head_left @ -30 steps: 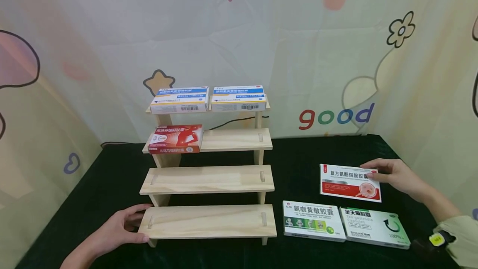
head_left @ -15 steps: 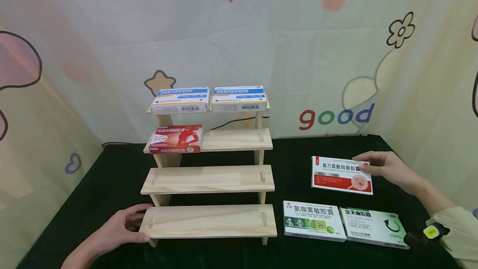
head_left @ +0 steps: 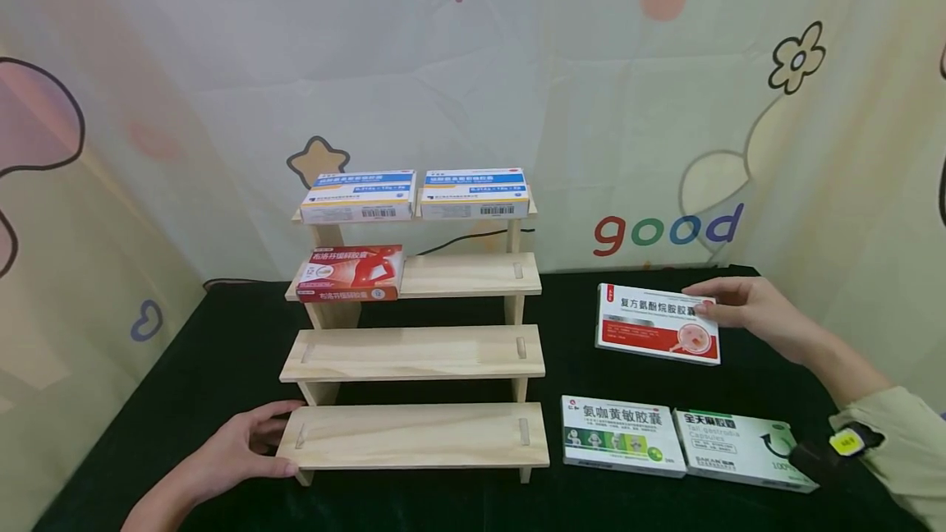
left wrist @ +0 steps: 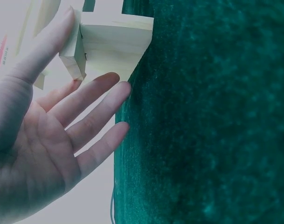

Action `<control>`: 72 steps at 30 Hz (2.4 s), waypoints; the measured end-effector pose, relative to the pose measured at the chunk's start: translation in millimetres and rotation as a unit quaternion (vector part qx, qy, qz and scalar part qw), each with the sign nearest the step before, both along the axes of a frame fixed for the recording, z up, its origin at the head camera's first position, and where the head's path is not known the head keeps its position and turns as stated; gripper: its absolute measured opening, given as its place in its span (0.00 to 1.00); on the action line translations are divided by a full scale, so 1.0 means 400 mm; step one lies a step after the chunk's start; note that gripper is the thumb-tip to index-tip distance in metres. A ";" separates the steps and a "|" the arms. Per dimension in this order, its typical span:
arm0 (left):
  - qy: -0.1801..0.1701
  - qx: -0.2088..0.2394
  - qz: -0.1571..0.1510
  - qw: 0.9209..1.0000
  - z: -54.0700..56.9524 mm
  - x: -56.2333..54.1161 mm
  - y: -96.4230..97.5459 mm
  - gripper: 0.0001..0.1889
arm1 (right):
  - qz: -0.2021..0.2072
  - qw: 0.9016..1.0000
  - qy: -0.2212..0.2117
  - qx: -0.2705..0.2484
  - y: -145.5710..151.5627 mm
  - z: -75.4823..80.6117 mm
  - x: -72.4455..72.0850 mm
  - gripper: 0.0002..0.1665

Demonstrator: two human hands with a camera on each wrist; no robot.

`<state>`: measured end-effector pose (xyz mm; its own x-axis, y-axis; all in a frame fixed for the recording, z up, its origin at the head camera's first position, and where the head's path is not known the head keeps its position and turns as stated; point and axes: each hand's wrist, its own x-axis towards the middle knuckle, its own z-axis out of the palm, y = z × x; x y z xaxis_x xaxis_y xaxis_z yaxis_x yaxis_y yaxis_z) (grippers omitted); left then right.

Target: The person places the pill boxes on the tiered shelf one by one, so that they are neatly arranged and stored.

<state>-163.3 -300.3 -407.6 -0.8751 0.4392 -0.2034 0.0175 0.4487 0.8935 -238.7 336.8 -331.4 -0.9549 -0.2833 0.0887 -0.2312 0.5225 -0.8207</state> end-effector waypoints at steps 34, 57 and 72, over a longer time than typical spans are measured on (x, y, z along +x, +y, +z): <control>0.008 -0.001 -0.003 1.000 0.007 0.001 0.005 0.39 | 0.075 0.997 -0.011 -0.013 -0.169 0.147 -0.044 0.21; 0.005 -0.013 0.001 1.000 0.008 -0.001 0.002 0.39 | 0.091 0.995 -0.037 -0.033 -0.308 0.176 -0.082 0.27; 0.002 -0.018 0.003 1.000 0.005 -0.001 0.003 0.40 | 0.086 0.993 -0.058 -0.049 -0.412 0.184 -0.106 0.24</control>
